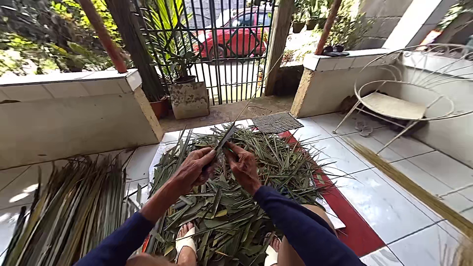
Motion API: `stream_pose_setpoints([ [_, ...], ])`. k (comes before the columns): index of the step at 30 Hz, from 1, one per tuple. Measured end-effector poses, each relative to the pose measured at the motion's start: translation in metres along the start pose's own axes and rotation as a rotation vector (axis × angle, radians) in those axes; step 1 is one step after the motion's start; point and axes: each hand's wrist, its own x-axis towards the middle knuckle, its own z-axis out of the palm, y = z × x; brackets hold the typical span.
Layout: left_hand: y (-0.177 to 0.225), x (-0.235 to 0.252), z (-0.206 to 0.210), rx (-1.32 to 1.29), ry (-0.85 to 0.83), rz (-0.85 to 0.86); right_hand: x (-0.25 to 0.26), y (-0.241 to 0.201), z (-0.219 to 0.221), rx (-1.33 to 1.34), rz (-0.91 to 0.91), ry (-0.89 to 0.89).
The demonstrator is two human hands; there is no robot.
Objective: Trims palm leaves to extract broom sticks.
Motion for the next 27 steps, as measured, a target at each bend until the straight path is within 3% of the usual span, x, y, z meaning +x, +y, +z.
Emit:
stream_pose_setpoints([
  [7, 0.003, -0.007, 0.004, 0.047, 0.006, 0.002, 0.019, 0.005, -0.014, 0.027, 0.047, 0.11],
  [13, -0.003, -0.009, -0.011, 0.057, 0.026, -0.013, 0.04, 0.029, -0.051, 0.033, 0.167, 0.333],
  [20, -0.001, 0.001, -0.01, -0.031, 0.096, 0.001, 0.011, 0.007, -0.022, 0.273, 0.039, -0.099],
  [27, 0.001, 0.007, 0.005, -0.133, 0.032, -0.025, 0.005, 0.005, -0.014, 0.327, 0.015, -0.183],
])
